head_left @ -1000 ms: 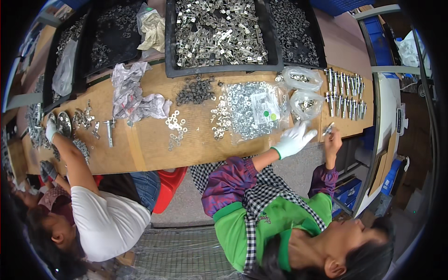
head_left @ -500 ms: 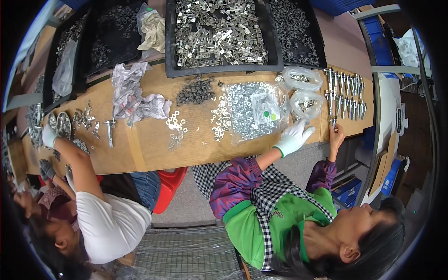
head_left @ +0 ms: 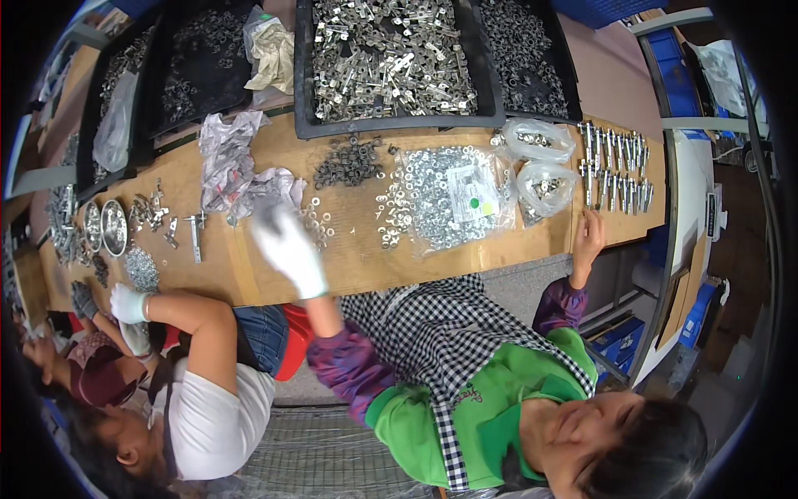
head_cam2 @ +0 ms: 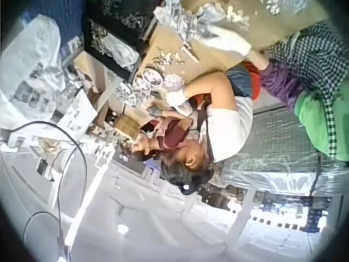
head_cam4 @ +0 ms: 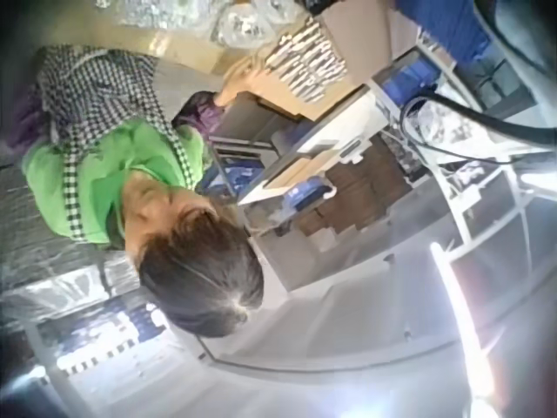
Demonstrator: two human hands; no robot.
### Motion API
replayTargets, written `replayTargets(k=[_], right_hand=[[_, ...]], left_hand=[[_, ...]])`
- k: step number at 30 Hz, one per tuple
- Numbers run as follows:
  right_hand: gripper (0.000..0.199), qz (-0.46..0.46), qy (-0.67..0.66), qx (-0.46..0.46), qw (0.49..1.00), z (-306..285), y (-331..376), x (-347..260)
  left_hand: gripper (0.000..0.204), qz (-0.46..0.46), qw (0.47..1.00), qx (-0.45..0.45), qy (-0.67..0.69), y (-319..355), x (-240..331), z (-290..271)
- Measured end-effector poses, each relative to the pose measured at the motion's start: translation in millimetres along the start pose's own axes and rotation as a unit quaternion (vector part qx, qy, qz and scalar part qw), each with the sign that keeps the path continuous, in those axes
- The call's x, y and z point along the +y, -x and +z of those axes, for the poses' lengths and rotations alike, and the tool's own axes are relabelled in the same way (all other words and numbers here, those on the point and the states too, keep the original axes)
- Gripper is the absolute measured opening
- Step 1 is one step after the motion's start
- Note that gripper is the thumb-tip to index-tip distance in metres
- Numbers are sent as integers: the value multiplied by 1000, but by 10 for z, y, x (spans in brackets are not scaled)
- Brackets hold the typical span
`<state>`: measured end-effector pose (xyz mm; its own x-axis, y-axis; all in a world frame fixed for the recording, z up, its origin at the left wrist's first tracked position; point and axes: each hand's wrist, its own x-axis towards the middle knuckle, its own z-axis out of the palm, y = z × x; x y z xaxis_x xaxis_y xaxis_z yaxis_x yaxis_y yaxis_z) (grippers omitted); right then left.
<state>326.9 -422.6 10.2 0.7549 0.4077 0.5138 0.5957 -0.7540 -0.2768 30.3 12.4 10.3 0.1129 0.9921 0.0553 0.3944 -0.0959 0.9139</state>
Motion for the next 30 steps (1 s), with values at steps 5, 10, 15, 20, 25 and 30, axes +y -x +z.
replayTargets(k=[5, 10, 15, 20, 25, 30], right_hand=[[16, -53, -8, -61, 997, -24, -21, -451], [20, -188, -8, -92, 978, 66, -171, -941], [21, -259, -79, -139, 953, 68, -427, -1659], [21, -368, -166, -234, 884, 562, -633, -2382], [18, -404, -158, -253, 865, 1310, -602, -2892], [16, -426, -82, -214, 875, 1636, -500, -3076]], left_hand=[[44, 8, 938, 206, -279, -897, -642, -427], [36, -42, 934, 96, -341, -1112, -931, -736], [30, 55, 951, -9, -304, -774, -859, -829], [43, 9, 987, 40, -159, -443, -720, -679], [58, -132, 931, 71, -333, -462, -644, -651], [51, -122, 957, -14, -265, -483, -719, -782]])
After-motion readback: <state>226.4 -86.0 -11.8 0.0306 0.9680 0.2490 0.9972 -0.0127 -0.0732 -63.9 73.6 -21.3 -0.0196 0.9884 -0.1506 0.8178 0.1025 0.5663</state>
